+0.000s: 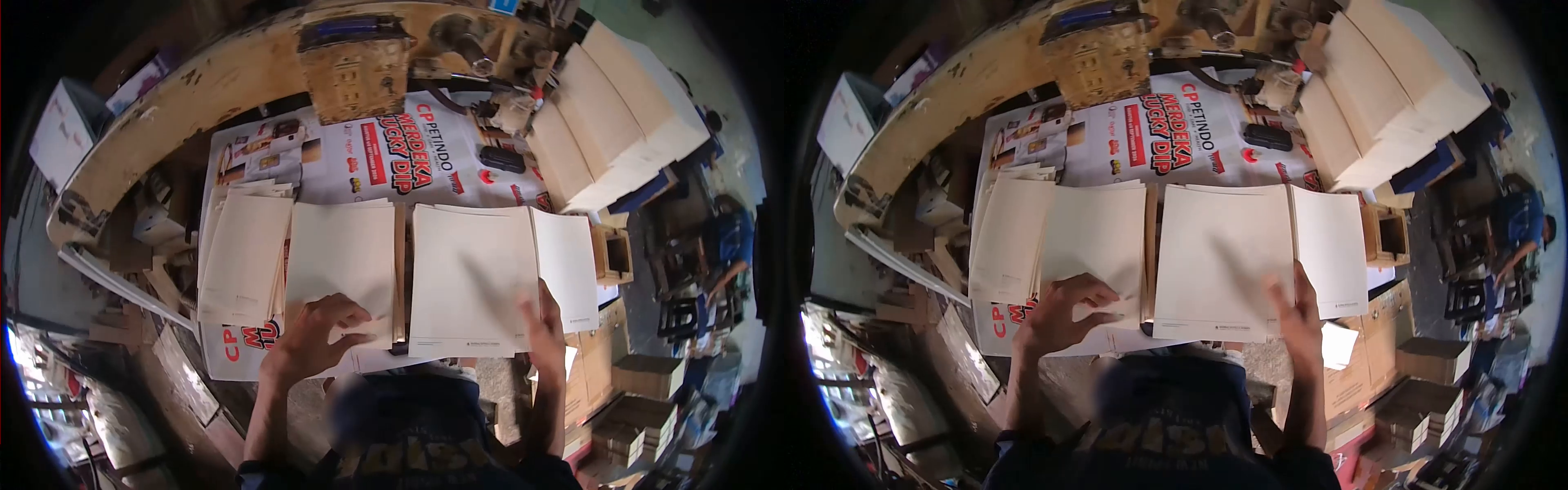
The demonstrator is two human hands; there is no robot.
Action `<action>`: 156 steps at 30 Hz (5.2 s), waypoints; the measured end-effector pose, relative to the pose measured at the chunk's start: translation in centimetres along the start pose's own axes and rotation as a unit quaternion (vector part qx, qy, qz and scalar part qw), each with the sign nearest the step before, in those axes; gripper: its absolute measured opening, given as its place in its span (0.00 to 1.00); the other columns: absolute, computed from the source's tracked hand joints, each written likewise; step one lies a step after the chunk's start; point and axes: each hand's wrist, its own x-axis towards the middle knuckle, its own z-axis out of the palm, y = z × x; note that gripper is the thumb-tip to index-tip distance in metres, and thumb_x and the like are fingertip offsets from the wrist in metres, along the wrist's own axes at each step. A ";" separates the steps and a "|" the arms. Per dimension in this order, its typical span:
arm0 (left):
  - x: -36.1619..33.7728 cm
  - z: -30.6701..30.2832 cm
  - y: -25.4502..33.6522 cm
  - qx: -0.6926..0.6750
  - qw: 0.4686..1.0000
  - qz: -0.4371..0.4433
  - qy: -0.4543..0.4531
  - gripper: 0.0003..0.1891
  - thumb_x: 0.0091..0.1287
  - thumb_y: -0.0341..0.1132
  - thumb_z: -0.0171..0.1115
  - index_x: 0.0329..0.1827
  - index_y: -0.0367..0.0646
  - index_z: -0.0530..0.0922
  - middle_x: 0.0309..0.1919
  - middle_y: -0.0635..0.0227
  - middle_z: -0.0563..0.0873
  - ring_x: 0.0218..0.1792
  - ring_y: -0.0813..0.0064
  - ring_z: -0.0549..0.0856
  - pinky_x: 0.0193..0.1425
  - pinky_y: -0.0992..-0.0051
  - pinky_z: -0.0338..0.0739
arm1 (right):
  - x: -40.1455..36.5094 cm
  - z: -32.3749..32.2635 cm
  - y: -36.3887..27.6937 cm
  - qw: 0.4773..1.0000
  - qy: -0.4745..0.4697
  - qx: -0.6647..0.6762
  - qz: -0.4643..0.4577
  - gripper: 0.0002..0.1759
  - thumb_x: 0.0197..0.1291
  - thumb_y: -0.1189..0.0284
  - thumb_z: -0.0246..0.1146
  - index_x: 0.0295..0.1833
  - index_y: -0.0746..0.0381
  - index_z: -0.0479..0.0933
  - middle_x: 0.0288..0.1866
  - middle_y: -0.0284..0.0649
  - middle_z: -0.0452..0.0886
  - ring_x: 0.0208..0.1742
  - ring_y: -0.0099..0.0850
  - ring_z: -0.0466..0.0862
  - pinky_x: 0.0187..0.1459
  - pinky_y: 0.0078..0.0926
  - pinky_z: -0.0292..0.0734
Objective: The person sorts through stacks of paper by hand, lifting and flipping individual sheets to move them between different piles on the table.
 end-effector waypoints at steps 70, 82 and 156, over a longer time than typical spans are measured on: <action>10.6 -17.8 -27.2 -0.334 0.888 -0.256 0.184 0.27 0.59 0.44 0.75 0.58 0.37 0.80 0.48 0.63 0.88 0.46 0.73 0.86 0.53 0.70 0.79 | -7.4 13.4 1.7 0.867 -0.498 0.000 0.011 0.14 0.68 0.69 0.63 0.55 0.63 0.76 0.44 0.39 0.86 0.50 0.26 0.85 0.55 0.25 0.77; 25.7 -18.8 -21.9 -0.120 0.951 -0.248 0.143 0.36 0.51 0.48 0.79 0.59 0.32 0.80 0.57 0.61 0.84 0.58 0.69 0.80 0.66 0.71 0.69 | -8.1 12.6 -1.4 0.860 -0.500 -0.030 0.093 0.15 0.70 0.72 0.60 0.60 0.63 0.75 0.55 0.40 0.82 0.61 0.30 0.80 0.66 0.30 0.73; -0.7 10.9 4.1 -0.348 0.888 -0.266 0.141 0.33 0.78 0.43 0.51 0.79 0.35 0.51 0.75 0.48 0.60 0.74 0.62 0.62 0.76 0.68 0.55 | 0.0 5.5 -2.0 0.971 -0.060 -0.194 -0.127 0.39 0.67 0.54 0.60 0.76 0.63 0.58 0.72 0.56 0.66 0.71 0.47 0.71 0.68 0.39 0.67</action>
